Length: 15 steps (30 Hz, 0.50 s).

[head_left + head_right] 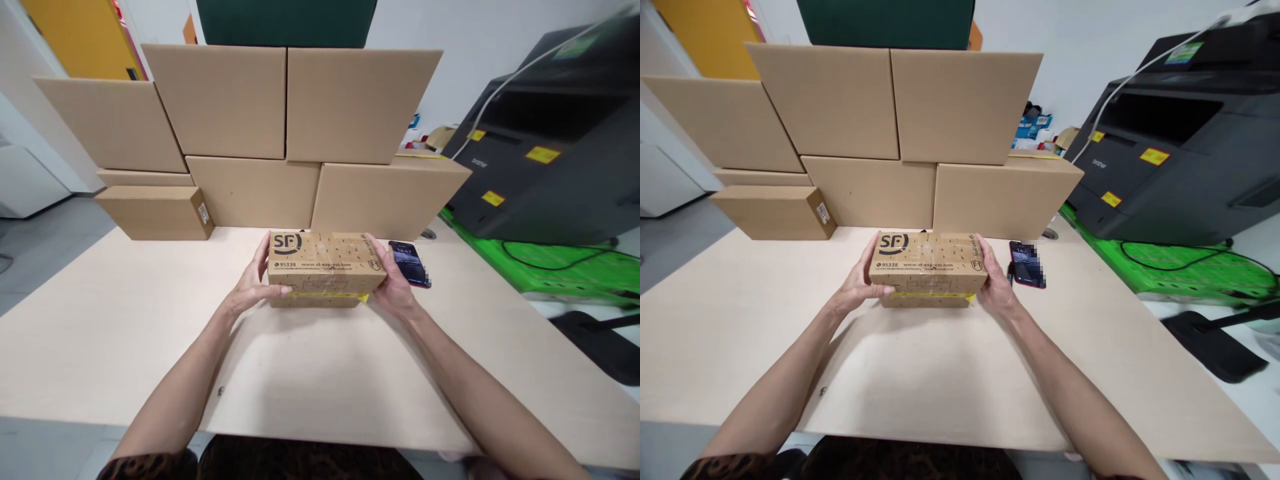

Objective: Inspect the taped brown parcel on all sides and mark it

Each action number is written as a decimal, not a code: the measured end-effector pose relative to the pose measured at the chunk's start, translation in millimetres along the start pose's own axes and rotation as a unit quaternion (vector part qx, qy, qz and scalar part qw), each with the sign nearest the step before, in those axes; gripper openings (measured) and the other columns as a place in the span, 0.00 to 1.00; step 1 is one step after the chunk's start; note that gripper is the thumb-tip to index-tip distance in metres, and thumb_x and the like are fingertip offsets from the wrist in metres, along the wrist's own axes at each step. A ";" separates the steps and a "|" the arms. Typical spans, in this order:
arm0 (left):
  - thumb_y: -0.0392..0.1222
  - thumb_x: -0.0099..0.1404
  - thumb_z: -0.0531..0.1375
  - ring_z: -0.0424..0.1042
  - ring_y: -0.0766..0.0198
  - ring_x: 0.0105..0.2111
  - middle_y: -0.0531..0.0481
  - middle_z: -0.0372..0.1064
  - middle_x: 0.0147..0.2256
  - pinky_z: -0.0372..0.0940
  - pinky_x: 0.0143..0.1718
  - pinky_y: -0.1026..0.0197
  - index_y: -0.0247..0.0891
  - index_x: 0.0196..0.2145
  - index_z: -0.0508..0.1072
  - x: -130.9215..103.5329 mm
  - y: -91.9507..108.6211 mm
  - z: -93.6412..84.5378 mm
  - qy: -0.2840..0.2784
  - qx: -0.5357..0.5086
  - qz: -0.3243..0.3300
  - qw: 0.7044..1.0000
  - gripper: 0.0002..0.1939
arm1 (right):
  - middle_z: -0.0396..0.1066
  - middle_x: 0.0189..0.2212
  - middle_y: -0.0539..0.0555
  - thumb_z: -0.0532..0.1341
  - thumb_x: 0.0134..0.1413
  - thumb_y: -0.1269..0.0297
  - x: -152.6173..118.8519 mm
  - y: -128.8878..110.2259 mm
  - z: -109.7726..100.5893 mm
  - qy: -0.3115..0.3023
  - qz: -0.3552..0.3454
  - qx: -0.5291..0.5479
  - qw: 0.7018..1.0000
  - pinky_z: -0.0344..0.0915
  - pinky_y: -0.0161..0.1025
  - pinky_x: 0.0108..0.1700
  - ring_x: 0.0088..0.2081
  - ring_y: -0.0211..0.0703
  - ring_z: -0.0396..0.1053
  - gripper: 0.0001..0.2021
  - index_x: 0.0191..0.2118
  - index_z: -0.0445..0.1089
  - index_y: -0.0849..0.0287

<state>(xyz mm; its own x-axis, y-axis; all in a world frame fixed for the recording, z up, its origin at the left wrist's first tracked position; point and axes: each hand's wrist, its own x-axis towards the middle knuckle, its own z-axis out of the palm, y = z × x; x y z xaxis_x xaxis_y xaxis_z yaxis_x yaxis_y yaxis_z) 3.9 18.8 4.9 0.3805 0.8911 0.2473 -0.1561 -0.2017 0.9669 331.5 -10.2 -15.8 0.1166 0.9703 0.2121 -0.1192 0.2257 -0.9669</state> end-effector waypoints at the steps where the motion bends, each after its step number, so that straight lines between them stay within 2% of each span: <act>1: 0.52 0.44 0.82 0.49 0.31 0.79 0.34 0.47 0.80 0.51 0.78 0.36 0.46 0.81 0.46 -0.2 0.0 0.8 0.026 -0.021 0.000 0.999 0.76 | 0.67 0.73 0.49 0.59 0.61 0.27 -5.7 -4.6 11.3 -0.007 0.006 0.040 0.999 0.65 0.62 0.73 0.75 0.57 0.63 0.35 0.68 0.68 0.36; 4: 0.61 0.49 0.79 0.63 0.34 0.73 0.36 0.62 0.74 0.65 0.71 0.39 0.45 0.77 0.56 -0.4 3.2 4.8 0.113 -0.112 -0.026 0.987 0.65 | 0.68 0.73 0.52 0.69 0.51 0.27 -21.0 -11.6 34.6 -0.043 0.018 0.101 0.994 0.65 0.63 0.73 0.76 0.62 0.62 0.44 0.70 0.66 0.38; 6: 0.64 0.56 0.75 0.72 0.37 0.68 0.38 0.73 0.66 0.71 0.66 0.40 0.43 0.73 0.63 -1.0 7.3 8.7 0.137 -0.154 -0.056 0.977 0.54 | 0.67 0.74 0.53 0.74 0.48 0.32 -30.0 -11.1 42.9 -0.059 0.033 0.117 0.991 0.65 0.63 0.73 0.76 0.63 0.60 0.50 0.74 0.60 0.39; 8: 0.67 0.60 0.72 0.76 0.41 0.63 0.40 0.79 0.60 0.74 0.63 0.43 0.41 0.70 0.67 -2.1 11.4 12.6 0.150 -0.166 -0.071 0.972 0.48 | 0.65 0.75 0.54 0.74 0.49 0.34 -38.0 -9.3 46.3 -0.060 0.055 0.135 0.988 0.64 0.64 0.73 0.76 0.64 0.60 0.52 0.76 0.55 0.38; 11: 0.68 0.63 0.70 0.78 0.44 0.61 0.42 0.81 0.56 0.74 0.61 0.45 0.42 0.72 0.66 -4.5 16.1 16.6 0.160 -0.152 -0.088 0.971 0.48 | 0.61 0.77 0.53 0.74 0.49 0.34 -46.9 -9.0 43.5 -0.073 0.079 0.144 0.984 0.63 0.65 0.74 0.77 0.65 0.59 0.54 0.78 0.51 0.36; 15: 0.67 0.63 0.70 0.77 0.44 0.62 0.43 0.80 0.57 0.72 0.64 0.45 0.43 0.76 0.62 -7.3 21.6 16.5 0.152 -0.126 -0.102 0.975 0.51 | 0.58 0.78 0.53 0.77 0.47 0.37 -54.0 -12.9 33.3 -0.102 0.080 0.136 0.982 0.62 0.63 0.75 0.77 0.64 0.59 0.57 0.78 0.49 0.36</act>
<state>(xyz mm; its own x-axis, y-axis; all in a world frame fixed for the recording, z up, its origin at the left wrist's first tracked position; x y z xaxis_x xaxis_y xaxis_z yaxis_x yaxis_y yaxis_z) 12.8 1.3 25.0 0.1457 0.9892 -0.0155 -0.3391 0.0646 0.9385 293.9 -62.6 -10.1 -0.1219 0.9864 0.1106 -0.3824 0.0561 -0.9223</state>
